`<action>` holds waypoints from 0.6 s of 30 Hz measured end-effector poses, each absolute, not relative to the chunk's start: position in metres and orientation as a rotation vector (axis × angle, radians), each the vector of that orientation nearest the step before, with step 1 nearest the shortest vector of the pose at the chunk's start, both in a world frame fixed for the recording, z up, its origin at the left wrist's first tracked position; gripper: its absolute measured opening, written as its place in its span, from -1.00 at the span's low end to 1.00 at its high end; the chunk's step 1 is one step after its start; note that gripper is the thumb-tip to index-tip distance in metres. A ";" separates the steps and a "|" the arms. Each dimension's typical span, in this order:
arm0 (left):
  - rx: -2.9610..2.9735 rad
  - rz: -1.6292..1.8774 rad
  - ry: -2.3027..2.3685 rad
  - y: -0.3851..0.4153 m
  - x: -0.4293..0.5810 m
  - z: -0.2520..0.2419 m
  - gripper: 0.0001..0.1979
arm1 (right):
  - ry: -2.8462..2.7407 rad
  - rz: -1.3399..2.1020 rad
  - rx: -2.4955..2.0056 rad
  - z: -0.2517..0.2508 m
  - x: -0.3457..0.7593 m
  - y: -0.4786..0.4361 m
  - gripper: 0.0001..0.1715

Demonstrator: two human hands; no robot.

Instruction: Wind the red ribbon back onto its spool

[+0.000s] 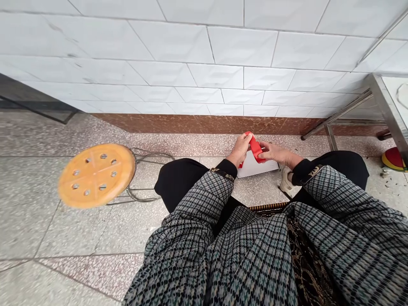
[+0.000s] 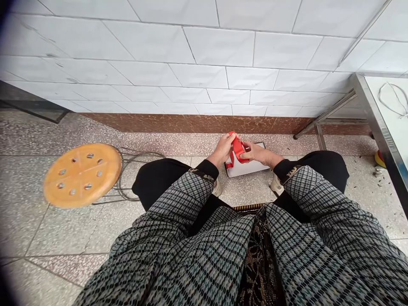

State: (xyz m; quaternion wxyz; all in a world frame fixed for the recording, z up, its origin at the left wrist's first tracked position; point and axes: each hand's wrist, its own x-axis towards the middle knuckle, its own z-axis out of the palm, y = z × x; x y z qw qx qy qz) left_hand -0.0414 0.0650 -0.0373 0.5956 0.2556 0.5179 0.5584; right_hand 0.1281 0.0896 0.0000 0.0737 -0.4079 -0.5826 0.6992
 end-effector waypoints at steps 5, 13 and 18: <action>0.469 1.257 1.114 0.064 -0.041 -0.039 -0.79 | -1.941 1.978 -1.111 0.001 0.128 0.091 -0.26; 0.323 1.226 1.126 0.062 -0.043 -0.040 -0.80 | -2.067 1.833 -1.002 -0.007 0.129 0.094 -0.14; 0.200 1.158 1.097 0.061 -0.042 -0.036 -0.80 | -2.125 1.605 -1.095 -0.021 0.129 0.091 -0.01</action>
